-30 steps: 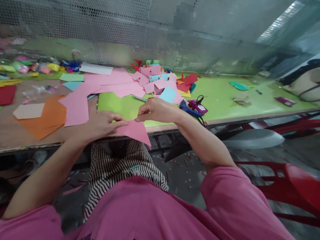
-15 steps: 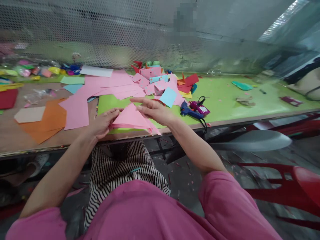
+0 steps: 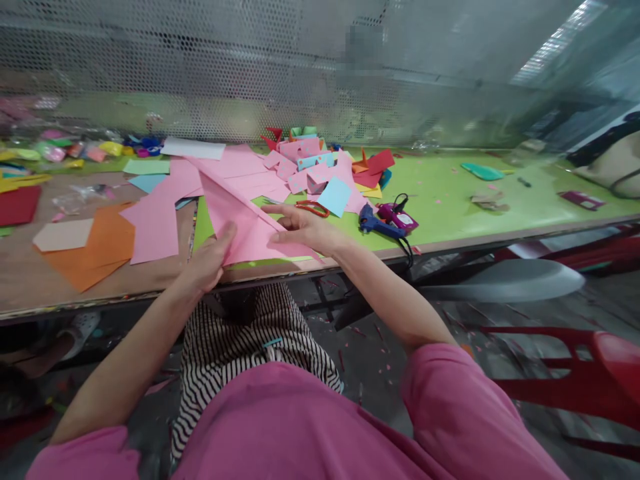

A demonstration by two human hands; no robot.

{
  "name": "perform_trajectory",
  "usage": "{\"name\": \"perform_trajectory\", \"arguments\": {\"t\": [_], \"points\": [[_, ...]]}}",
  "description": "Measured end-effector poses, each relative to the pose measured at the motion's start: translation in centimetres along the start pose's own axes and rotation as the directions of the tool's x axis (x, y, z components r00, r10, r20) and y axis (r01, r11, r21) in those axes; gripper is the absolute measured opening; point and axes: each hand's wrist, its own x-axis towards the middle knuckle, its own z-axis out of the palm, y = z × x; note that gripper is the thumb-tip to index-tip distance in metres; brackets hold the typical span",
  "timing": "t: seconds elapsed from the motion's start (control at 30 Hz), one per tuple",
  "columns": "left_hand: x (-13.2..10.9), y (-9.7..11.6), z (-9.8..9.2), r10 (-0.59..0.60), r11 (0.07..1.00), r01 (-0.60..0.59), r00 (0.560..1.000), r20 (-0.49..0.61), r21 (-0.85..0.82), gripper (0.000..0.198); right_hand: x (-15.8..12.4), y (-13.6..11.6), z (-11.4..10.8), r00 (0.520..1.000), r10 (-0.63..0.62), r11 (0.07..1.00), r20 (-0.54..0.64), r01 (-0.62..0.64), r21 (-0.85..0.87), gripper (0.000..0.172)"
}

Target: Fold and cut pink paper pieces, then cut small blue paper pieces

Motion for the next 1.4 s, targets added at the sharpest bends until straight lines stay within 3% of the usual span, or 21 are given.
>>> {"name": "perform_trajectory", "arguments": {"t": [0.07,0.17,0.3,0.37,0.4,0.47,0.5,0.53,0.6,0.67,0.7,0.8,0.87,0.93,1.13,1.3,1.4], "points": [[-0.1,0.3,0.4,-0.05,0.994,0.042,0.996,-0.079,-0.103,0.048,0.2,0.3,-0.4,1.0,-0.01,0.997,0.02,0.011,-0.079,0.059],[-0.4,0.7,0.5,-0.199,0.962,0.179,0.976,-0.082,-0.206,0.039,0.6,0.3,-1.3,0.999,0.008,0.98,0.053,0.002,-0.197,0.046],[-0.3,0.8,-1.1,-0.271,0.953,0.258,0.96,-0.069,-0.159,0.024,1.4,0.1,-2.8,0.991,0.116,0.915,0.062,-0.082,-0.396,0.049],[-0.2,0.9,-2.6,-0.196,0.98,0.191,0.973,-0.119,-0.053,0.027,1.8,0.0,-3.6,0.982,0.188,0.839,0.018,-0.151,-0.522,0.052],[-0.2,1.1,-3.3,-0.096,0.995,0.101,0.98,-0.176,0.022,0.031,2.1,0.1,-3.9,0.976,0.219,0.799,0.003,-0.178,-0.574,0.053],[-0.3,1.4,-4.2,0.241,0.948,-0.167,0.933,-0.268,0.27,0.035,2.8,0.3,-4.2,0.968,0.253,0.737,0.006,-0.188,-0.649,0.056],[-0.4,1.6,-4.4,0.417,0.854,-0.289,0.877,-0.237,0.434,0.032,3.1,0.4,-4.3,0.967,0.255,0.715,0.021,-0.173,-0.678,0.057],[-0.4,1.8,-4.4,0.557,0.709,-0.383,0.819,-0.138,0.592,0.027,3.5,0.5,-4.2,0.968,0.248,0.695,0.038,-0.15,-0.703,0.057],[-0.1,2.1,-3.9,0.628,0.362,-0.496,0.755,0.186,0.79,0.022,4.2,0.6,-4.1,0.973,0.218,0.66,0.074,-0.091,-0.746,0.054],[0.7,2.2,-3.2,0.494,0.074,-0.552,0.744,0.45,0.83,0.029,4.7,0.6,-4.3,0.98,0.171,0.644,0.104,-0.032,-0.764,0.048],[1.3,2.2,-2.9,0.39,-0.03,-0.558,0.757,0.524,0.829,0.036,4.8,0.5,-4.6,0.987,0.127,0.638,0.096,-0.007,-0.77,0.046],[2.9,2.3,-2.3,0.079,-0.216,-0.529,0.828,0.554,0.821,0.055,4.2,0.3,-6.1,0.998,-0.029,0.559,-0.05,-0.025,-0.828,0.038],[3.6,2.2,-2.3,-0.077,-0.253,-0.51,0.858,0.508,0.822,0.059,3.2,0.3,-7.1,0.986,-0.056,0.472,-0.16,-0.115,-0.874,0.036],[4.0,2.1,-2.2,-0.145,-0.251,-0.497,0.868,0.475,0.831,0.059,1.8,0.6,-7.6,0.98,-0.042,0.423,-0.195,-0.159,-0.892,0.034],[4.3,1.4,-1.9,-0.102,-0.254,-0.494,0.869,0.485,0.831,0.066,-1.8,2.7,-8.0,0.946,-0.203,0.46,-0.253,-0.135,-0.877,0.036],[4.5,2.0,-1.5,-0.058,-0.228,-0.394,0.919,0.391,0.891,0.049,-2.5,4.2,-9.1,0.965,-0.049,0.374,-0.257,-0.221,-0.901,0.04],[5.1,1.9,-1.8,-0.041,-0.189,-0.378,0.925,0.377,0.906,0.042,-2.3,4.4,-9.3,0.955,-0.038,0.311,-0.294,-0.268,-0.912,0.045]]}}
